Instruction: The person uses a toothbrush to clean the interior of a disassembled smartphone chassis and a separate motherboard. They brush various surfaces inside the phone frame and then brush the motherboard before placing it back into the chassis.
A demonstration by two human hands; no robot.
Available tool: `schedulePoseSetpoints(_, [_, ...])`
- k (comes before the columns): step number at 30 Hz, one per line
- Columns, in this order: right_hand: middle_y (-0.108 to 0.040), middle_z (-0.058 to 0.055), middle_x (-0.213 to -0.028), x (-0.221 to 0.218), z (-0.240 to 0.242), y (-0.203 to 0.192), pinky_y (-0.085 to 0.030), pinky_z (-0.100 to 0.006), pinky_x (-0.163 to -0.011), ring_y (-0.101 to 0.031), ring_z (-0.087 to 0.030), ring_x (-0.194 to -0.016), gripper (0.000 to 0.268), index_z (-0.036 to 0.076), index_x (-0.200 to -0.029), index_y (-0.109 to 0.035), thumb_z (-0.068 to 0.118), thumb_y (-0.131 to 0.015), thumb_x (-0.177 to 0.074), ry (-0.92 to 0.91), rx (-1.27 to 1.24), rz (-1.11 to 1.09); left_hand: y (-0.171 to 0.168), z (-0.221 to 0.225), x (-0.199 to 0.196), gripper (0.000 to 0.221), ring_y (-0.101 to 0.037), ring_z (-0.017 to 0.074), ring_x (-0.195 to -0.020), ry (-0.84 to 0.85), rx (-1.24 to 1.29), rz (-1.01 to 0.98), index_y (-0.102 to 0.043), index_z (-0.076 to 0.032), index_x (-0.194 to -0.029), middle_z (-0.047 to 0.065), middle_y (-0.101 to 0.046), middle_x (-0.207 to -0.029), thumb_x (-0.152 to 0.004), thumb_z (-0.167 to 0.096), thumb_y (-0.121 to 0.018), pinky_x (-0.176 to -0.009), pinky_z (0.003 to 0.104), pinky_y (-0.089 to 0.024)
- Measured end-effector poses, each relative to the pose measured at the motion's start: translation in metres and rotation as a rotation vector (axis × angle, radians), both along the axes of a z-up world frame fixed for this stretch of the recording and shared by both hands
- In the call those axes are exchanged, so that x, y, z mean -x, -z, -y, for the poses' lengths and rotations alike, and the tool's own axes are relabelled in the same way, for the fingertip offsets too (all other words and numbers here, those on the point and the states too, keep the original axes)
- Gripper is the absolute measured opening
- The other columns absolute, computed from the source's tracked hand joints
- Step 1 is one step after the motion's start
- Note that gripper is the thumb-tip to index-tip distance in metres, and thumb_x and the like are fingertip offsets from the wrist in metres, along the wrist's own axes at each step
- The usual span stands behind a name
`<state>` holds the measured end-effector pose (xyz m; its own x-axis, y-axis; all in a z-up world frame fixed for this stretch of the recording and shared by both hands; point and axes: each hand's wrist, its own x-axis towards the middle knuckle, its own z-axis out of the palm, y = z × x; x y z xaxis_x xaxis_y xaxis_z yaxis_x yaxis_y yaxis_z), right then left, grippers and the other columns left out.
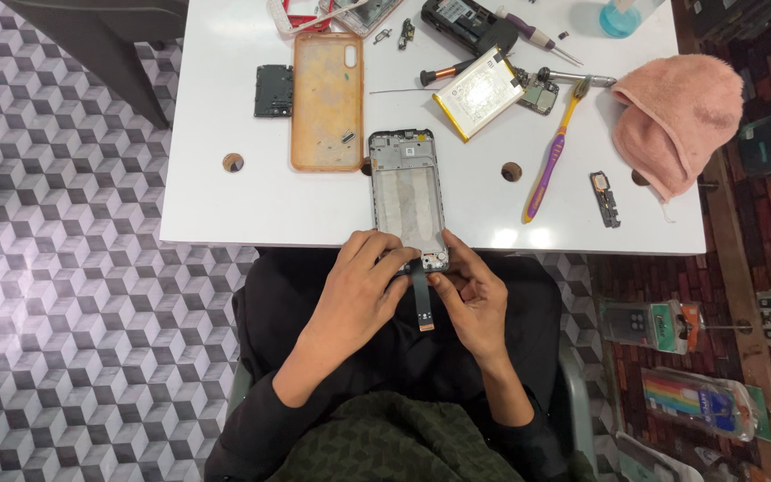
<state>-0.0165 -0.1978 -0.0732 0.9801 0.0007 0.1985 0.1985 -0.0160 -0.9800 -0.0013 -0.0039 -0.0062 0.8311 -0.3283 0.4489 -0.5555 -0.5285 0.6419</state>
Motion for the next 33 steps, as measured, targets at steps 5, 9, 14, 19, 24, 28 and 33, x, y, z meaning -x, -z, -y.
schedulePoseSetpoints(5, [-0.070, -0.009, -0.101, 0.000, 0.001, 0.001, -0.062, -0.027, -0.085, -0.071, -0.012, -0.094, 0.057, -0.002, -0.149, -0.051, 0.002, -0.071, -0.095, 0.005, 0.030, 0.004, 0.000, 0.000, -0.001, 0.035, -0.056, 0.0286, -0.109, 0.004, 0.014, -0.006, -0.069, -0.006, -0.116, 0.008, -0.060, -0.112, -0.082, -0.005, -0.077, -0.094, 0.041, -0.051])
schedulePoseSetpoints(9, [-0.071, -0.008, -0.100, -0.002, 0.001, 0.001, -0.063, -0.028, -0.086, -0.072, -0.012, -0.094, 0.056, -0.001, -0.148, -0.052, 0.002, -0.072, -0.095, 0.002, 0.040, 0.007, 0.001, 0.000, -0.002, 0.036, -0.056, 0.0286, -0.109, -0.004, 0.013, -0.009, -0.069, -0.006, -0.116, 0.008, -0.060, -0.113, -0.081, -0.004, -0.076, -0.094, 0.041, -0.051])
schedulePoseSetpoints(14, [-0.071, -0.009, -0.102, -0.003, 0.000, 0.000, -0.063, -0.028, -0.087, -0.071, -0.012, -0.095, 0.056, -0.002, -0.147, -0.052, 0.000, -0.071, -0.095, 0.005, 0.034, 0.007, 0.002, 0.000, -0.003, 0.035, -0.056, 0.0287, -0.110, -0.005, 0.000, -0.020, -0.069, -0.006, -0.116, 0.009, -0.060, -0.113, -0.081, -0.003, -0.075, -0.095, 0.040, -0.051])
schedulePoseSetpoints(19, [-0.071, -0.011, -0.106, -0.002, 0.000, -0.001, -0.063, -0.030, -0.089, -0.072, -0.014, -0.097, 0.056, -0.003, -0.146, -0.051, -0.003, -0.071, -0.094, -0.002, 0.004, 0.012, -0.001, -0.002, -0.003, 0.035, -0.056, 0.0297, -0.112, 0.012, 0.015, -0.025, -0.068, -0.006, -0.116, 0.009, -0.059, -0.113, -0.082, -0.002, -0.074, -0.095, 0.041, -0.051])
schedulePoseSetpoints(24, [-0.067, -0.012, -0.117, 0.000, -0.003, 0.006, -0.061, -0.030, -0.093, -0.072, -0.016, -0.105, 0.038, 0.001, -0.122, -0.049, -0.006, -0.073, -0.093, 0.029, -0.118, 0.105, -0.006, -0.003, -0.002, 0.037, -0.055, 0.0315, -0.112, 0.020, 0.012, -0.016, -0.066, -0.005, -0.117, 0.010, -0.059, -0.114, -0.081, -0.002, -0.074, -0.096, 0.043, -0.050])
schedulePoseSetpoints(28, [-0.066, -0.012, -0.114, 0.001, 0.002, 0.009, -0.062, -0.031, -0.093, -0.073, -0.018, -0.104, 0.029, 0.000, -0.115, -0.055, -0.009, -0.072, -0.092, 0.025, -0.057, 0.125, -0.006, -0.006, -0.003, 0.039, -0.055, 0.0318, -0.115, 0.025, 0.030, -0.018, -0.066, -0.005, -0.118, 0.010, -0.059, -0.115, -0.081, 0.002, -0.072, -0.098, 0.042, -0.051])
schedulePoseSetpoints(33, [-0.068, -0.012, -0.114, 0.000, 0.002, 0.006, -0.064, -0.031, -0.092, -0.073, -0.018, -0.104, 0.022, -0.003, -0.111, -0.063, -0.010, -0.073, -0.093, -0.010, -0.007, 0.165, -0.005, -0.007, 0.000, 0.039, -0.055, 0.0312, -0.113, 0.032, 0.047, -0.085, -0.066, -0.006, -0.118, 0.010, -0.059, -0.114, -0.080, 0.002, -0.073, -0.096, 0.042, -0.051])
